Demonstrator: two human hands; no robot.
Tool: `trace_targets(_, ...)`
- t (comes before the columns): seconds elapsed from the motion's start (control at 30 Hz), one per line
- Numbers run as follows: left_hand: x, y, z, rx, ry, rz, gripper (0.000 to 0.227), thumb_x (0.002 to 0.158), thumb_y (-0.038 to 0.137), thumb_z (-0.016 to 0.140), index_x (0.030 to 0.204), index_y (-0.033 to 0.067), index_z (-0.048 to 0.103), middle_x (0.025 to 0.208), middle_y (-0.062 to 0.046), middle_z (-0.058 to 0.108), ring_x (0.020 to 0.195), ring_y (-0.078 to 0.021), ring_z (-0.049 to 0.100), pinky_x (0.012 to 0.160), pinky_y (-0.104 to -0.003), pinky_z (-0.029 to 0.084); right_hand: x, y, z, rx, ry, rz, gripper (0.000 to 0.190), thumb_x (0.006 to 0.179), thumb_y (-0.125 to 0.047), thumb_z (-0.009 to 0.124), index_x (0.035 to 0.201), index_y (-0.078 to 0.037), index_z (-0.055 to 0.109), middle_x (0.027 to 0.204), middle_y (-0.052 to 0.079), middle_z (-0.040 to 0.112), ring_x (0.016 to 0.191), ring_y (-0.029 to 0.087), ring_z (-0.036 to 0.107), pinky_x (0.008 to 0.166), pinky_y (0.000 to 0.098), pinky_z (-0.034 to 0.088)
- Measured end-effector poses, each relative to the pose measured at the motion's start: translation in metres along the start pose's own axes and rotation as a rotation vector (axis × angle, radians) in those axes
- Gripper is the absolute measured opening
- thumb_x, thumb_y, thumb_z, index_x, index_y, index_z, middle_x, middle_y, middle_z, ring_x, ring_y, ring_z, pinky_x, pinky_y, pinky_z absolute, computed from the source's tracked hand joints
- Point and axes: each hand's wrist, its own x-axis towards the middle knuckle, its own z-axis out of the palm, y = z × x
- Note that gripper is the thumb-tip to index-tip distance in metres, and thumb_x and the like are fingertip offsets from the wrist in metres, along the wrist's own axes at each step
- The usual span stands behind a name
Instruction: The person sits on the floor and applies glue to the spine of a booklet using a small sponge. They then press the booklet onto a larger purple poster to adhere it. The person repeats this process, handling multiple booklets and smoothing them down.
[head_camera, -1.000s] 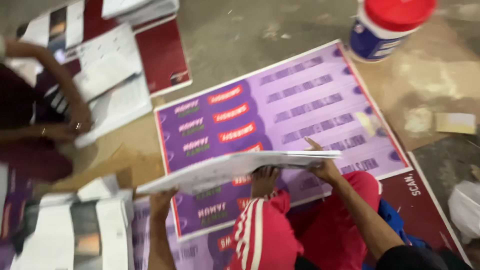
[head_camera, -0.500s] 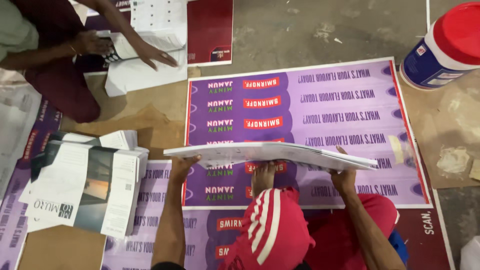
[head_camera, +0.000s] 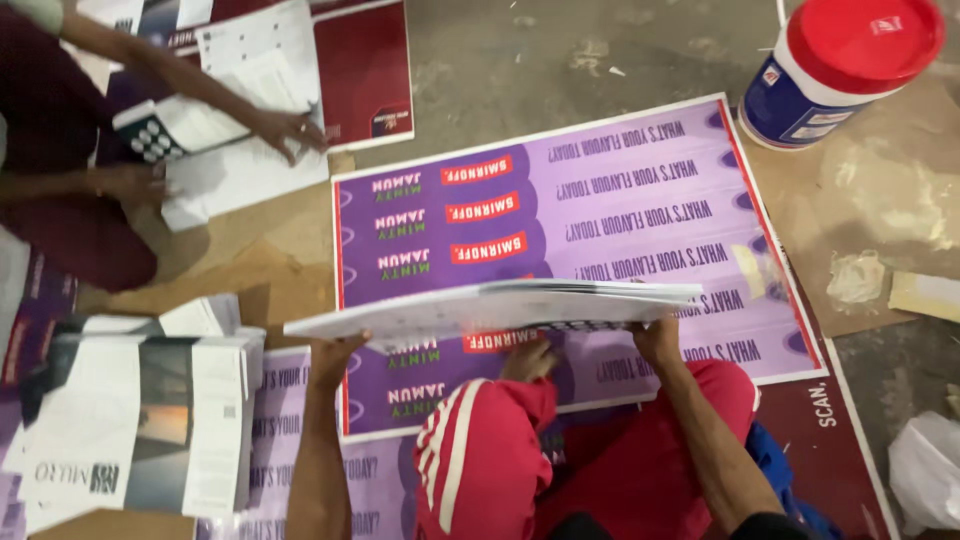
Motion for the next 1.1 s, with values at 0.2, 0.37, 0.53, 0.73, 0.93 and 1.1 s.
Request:
trace_targets(0.2, 0.002, 0.005, 0.0, 0.482, -0.118, 0.042, 0.017, 0.087, 0.01, 0.077, 0.103, 0.0033, 0.076, 0.086, -0.008, 0.076, 0.074, -0.0199, 0.071, 0.067, -0.036, 0.059, -0.003, -0.019, -0.011, 0.079, -0.048, 0.123, 0.081, 0.072, 0.013, 0.076, 0.147, -0.007, 0.053, 0.107, 0.014, 0.071, 0.092, 0.023, 0.067, 0.074, 0.0323, 0.058)
trace_targets(0.37, -0.019, 0.007, 0.032, -0.116, 0.083, 0.003, 0.028, 0.08, 0.007, 0.079, 0.103, -0.004, 0.068, 0.092, -0.015, 0.073, 0.086, -0.0224, 0.073, 0.08, -0.038, 0.062, -0.007, -0.041, -0.021, 0.115, -0.05, 0.14, 0.078, 0.075, 0.011, 0.077, 0.147, -0.007, 0.053, 0.097, 0.013, 0.071, 0.086, 0.022, 0.065, 0.074, 0.0328, 0.055)
trace_targets(0.53, -0.029, -0.024, 0.068, 0.016, 0.234, -0.115, 0.036, 0.083, 0.013, 0.079, 0.109, -0.0059, 0.063, 0.107, -0.022, 0.066, 0.101, -0.0249, 0.068, 0.085, -0.041, 0.063, -0.005, -0.044, -0.02, 0.219, -0.057, 0.223, 0.073, 0.08, 0.008, 0.075, 0.147, -0.009, 0.053, 0.091, 0.01, 0.073, 0.084, 0.023, 0.069, 0.075, 0.0352, 0.056)
trace_targets(0.73, -0.018, -0.039, 0.077, 0.032, 0.317, -0.169, 0.042, 0.081, 0.02, 0.083, 0.111, -0.0054, 0.069, 0.099, -0.019, 0.072, 0.087, -0.0263, 0.065, 0.078, -0.039, 0.051, 0.006, -0.028, -0.04, -0.037, -0.099, 0.122, 0.081, 0.071, 0.003, 0.082, 0.143, -0.013, 0.05, 0.108, 0.017, 0.073, 0.099, 0.032, 0.072, 0.085, 0.0399, 0.057)
trace_targets(0.93, 0.075, -0.053, 0.125, 0.186, 0.193, -0.567, 0.052, 0.08, 0.027, 0.092, 0.093, -0.0183, 0.072, 0.088, -0.024, 0.07, 0.074, -0.027, 0.058, 0.071, -0.041, 0.047, 0.059, -0.022, -0.071, -0.008, -0.126, 0.358, 0.128, 0.051, 0.003, 0.087, 0.157, -0.021, 0.02, 0.131, 0.025, 0.063, 0.114, 0.045, 0.066, 0.093, 0.0457, 0.054)
trace_targets(1.1, 0.103, -0.043, 0.16, 0.169, 0.09, -0.707, 0.049, 0.073, 0.029, 0.085, 0.107, -0.006, 0.076, 0.094, -0.019, 0.077, 0.081, -0.0293, 0.071, 0.077, -0.039, 0.051, 0.102, 0.04, -0.03, -0.201, -0.395, 0.746, 0.148, 0.057, -0.003, 0.088, 0.165, -0.03, -0.008, 0.122, 0.032, 0.066, 0.117, 0.046, 0.065, 0.102, 0.045, 0.053)
